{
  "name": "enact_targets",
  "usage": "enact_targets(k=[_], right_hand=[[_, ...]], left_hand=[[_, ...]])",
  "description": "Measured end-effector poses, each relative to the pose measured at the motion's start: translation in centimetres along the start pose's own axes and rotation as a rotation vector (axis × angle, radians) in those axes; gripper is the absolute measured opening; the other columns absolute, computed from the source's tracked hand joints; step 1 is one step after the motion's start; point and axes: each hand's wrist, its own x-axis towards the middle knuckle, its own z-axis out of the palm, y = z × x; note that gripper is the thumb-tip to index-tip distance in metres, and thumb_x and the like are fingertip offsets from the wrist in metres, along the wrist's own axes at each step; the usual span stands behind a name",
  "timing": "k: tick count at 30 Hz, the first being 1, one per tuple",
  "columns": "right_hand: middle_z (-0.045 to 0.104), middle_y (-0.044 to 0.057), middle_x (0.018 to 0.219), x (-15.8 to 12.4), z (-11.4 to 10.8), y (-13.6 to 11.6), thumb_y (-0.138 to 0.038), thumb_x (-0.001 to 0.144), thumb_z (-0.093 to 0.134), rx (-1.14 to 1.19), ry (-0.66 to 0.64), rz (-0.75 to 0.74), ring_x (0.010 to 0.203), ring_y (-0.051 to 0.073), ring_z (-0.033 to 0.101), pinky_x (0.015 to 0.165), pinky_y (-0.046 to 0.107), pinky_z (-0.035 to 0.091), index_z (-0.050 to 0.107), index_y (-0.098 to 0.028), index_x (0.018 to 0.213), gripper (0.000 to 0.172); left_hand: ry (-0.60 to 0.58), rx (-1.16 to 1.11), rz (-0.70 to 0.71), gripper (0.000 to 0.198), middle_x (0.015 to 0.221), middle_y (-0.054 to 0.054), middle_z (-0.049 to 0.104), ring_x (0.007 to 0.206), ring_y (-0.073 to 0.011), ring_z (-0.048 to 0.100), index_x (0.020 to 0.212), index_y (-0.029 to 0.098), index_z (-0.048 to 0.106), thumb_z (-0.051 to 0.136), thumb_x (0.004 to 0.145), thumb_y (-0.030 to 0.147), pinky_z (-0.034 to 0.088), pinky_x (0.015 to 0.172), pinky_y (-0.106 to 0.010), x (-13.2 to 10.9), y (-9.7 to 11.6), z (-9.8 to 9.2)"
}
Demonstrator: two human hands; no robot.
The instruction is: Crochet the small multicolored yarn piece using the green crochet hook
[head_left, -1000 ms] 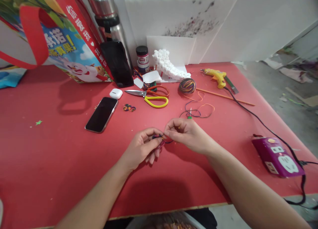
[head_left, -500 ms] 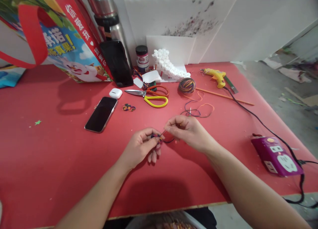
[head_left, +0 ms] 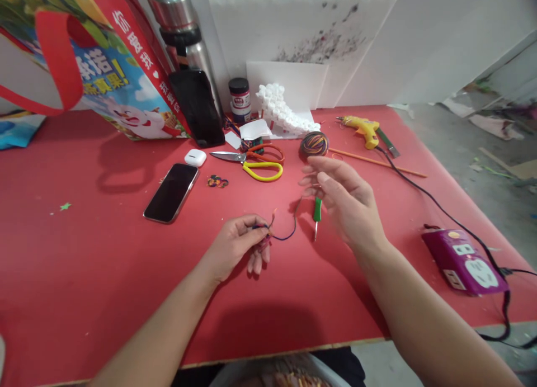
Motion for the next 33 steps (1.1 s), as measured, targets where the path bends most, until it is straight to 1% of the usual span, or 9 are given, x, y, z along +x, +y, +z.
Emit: enact_targets(k=[3,6,9,14,17,22,25,29,33], right_hand=[[0.075,0.003,0.120,-0.4,0.1,-0.5,-0.026,0.099,0.066,-0.071,0.011,-0.069,0.076,0.012,0.070,0.068,0.028,0.062,0.074,-0.029,0.119,0.022],[0.074,0.006,0.127,-1.4,0.9,-0.5,-0.027,0.100,0.063,-0.071,-0.240,0.058,0.055,0.006,0.061,0.048,0.023,0.054,0.069,-0.025,0.128,0.028],[0.070,0.013,0.136,-2.3,2.1,0.3,-0.033,0.096,0.070,-0.074,-0.498,0.241,0.054,0.005,0.060,0.046,0.021,0.052,0.059,-0.022,0.142,0.048],[0.069,0.003,0.084,-2.2,2.7,1.0,-0.058,0.099,0.065,-0.089,-0.645,0.444,0.058,0.011,0.063,0.051,0.023,0.054,0.069,-0.015,0.123,0.049],[0.067,0.002,0.074,-1.6,2.3,0.8,-0.062,0.095,0.071,-0.116,-0.628,0.417,0.055,0.011,0.058,0.049,0.024,0.049,0.075,-0.015,0.102,0.048],[0.067,0.000,0.066,-1.3,2.2,0.6,-0.050,0.093,0.075,-0.202,-0.498,0.402,0.044,0.007,0.048,0.045,0.023,0.039,0.077,-0.013,0.100,0.037],[0.078,0.005,0.091,-1.7,2.9,0.8,-0.042,0.087,0.079,-0.139,-0.438,0.437,0.044,0.006,0.051,0.045,0.024,0.043,0.074,-0.015,0.112,0.037],[0.075,0.009,0.126,-2.4,3.8,1.1,-0.034,0.076,0.088,0.079,-0.450,0.531,0.042,0.004,0.055,0.041,0.025,0.047,0.064,-0.020,0.128,0.059],[0.073,-0.003,0.076,-2.5,3.9,1.1,-0.040,0.078,0.089,0.137,-0.503,0.587,0.038,0.006,0.049,0.039,0.023,0.041,0.067,-0.018,0.117,0.050]], left_hand=[[0.004,-0.010,-0.007,0.030,0.054,-0.002,0.071,0.031,-0.0120,0.057,0.082,0.018,0.059,0.078,0.081,0.041,0.042,0.031,-0.017,0.1,0.0,-0.1],[-0.009,0.001,0.002,0.031,0.054,-0.002,0.071,0.031,-0.0118,0.057,0.082,0.017,0.059,0.079,0.082,0.041,0.042,0.031,-0.017,0.0,0.1,0.0],[0.003,-0.005,0.060,0.031,0.057,-0.001,0.071,0.034,-0.0121,0.059,0.085,0.017,0.062,0.081,0.084,0.041,0.045,0.033,-0.018,-0.2,0.3,0.1],[0.037,-0.037,0.150,0.027,0.066,-0.002,0.074,0.042,-0.0143,0.065,0.092,0.015,0.069,0.079,0.088,0.040,0.052,0.039,-0.022,-0.2,0.5,-0.2],[0.141,-0.003,0.216,0.027,0.066,-0.003,0.074,0.049,-0.0163,0.070,0.099,0.015,0.071,0.079,0.087,0.038,0.052,0.043,-0.022,-0.2,0.6,-0.6],[0.315,0.158,0.269,0.027,0.064,-0.003,0.073,0.048,-0.0164,0.064,0.105,0.016,0.074,0.074,0.091,0.039,0.051,0.044,-0.025,-0.4,0.9,-0.6],[0.419,0.350,0.406,0.017,0.076,-0.004,0.075,0.059,-0.0155,0.067,0.098,0.018,0.078,0.072,0.092,0.033,0.053,0.054,-0.025,-0.7,1.0,-0.2],[0.469,0.589,0.674,0.009,0.102,-0.006,0.074,0.092,-0.0178,0.071,0.091,0.022,0.082,0.073,0.091,0.021,0.057,0.083,-0.027,-1.1,1.0,0.4],[0.415,0.546,0.589,0.009,0.093,-0.005,0.076,0.086,-0.0185,0.069,0.089,0.022,0.082,0.073,0.090,0.023,0.055,0.080,-0.028,-1.0,1.0,0.5]])
